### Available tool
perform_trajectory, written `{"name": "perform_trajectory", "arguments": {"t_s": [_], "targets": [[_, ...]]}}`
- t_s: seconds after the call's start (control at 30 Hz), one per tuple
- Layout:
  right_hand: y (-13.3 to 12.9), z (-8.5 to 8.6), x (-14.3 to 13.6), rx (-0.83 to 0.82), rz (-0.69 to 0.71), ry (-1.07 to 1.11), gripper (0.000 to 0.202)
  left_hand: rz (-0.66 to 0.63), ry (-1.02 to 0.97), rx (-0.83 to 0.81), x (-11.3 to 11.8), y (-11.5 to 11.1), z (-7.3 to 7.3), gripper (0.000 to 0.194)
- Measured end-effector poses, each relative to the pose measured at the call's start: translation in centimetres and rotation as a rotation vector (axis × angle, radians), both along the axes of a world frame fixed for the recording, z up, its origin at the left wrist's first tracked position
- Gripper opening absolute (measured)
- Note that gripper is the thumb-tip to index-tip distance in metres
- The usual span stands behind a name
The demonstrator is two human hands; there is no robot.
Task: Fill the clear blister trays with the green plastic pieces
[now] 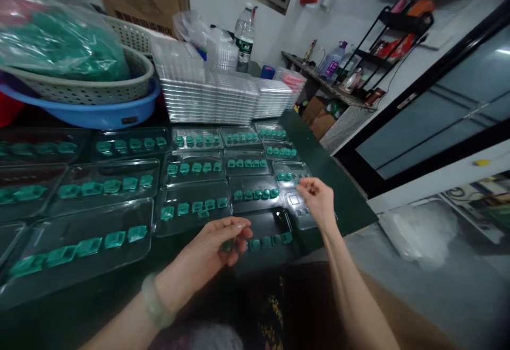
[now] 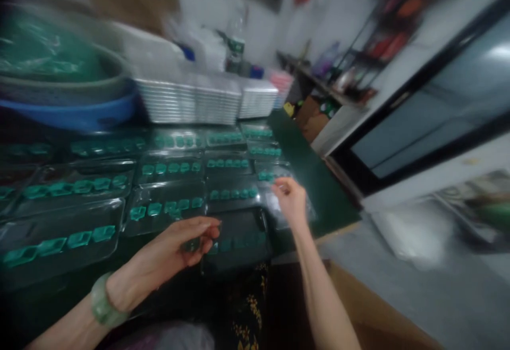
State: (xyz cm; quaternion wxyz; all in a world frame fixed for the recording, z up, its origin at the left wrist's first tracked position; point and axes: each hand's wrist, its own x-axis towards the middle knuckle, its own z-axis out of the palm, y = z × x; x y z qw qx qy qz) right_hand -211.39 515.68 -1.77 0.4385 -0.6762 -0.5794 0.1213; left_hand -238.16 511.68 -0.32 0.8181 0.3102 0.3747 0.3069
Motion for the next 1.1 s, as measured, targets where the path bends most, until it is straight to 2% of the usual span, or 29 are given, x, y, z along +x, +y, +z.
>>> {"name": "perform_trajectory", "arguments": {"t_s": [0.03, 0.1, 0.23, 0.37, 0.63, 0.83, 0.93, 1.1], "targets": [[1.8, -0.4, 1.8, -0.009, -0.057, -0.085, 0.024, 0.025, -0.025, -0.039, -0.3, 0.1, 0.0, 0.022], [4.9, -1.3, 4.5, -0.03, -0.076, -0.152, 0.023, 0.056, -0.058, -0.085, -0.8, 0.3, 0.1, 0.02], [8.1, -3.1, 6.5, -0.096, -0.057, -0.235, 0.017, 0.082, -0.054, -0.103, -1.3, 0.7, 0.2, 0.02], [8.6, -3.8, 6.7, -0.131, -0.051, -0.301, 0.016, 0.086, -0.023, -0.125, -1.3, 1.0, -0.1, 0.02], [9.4, -3.3, 7.0, -0.159, 0.02, -0.363, 0.016, 0.068, -0.019, -0.144, -1.2, 1.0, -0.4, 0.021], [9.6, -4.3, 6.6, -0.138, 0.07, -0.356, 0.016, 0.08, -0.005, -0.139, -1.4, 0.9, -0.4, 0.019], [9.4, -4.3, 6.9, -0.125, 0.057, -0.347, 0.017, 0.083, -0.003, -0.142, -1.5, 0.8, -0.3, 0.018], [9.2, -3.4, 7.6, -0.12, -0.011, -0.344, 0.023, 0.08, -0.015, -0.138, -1.6, 0.8, -0.4, 0.017]]}}
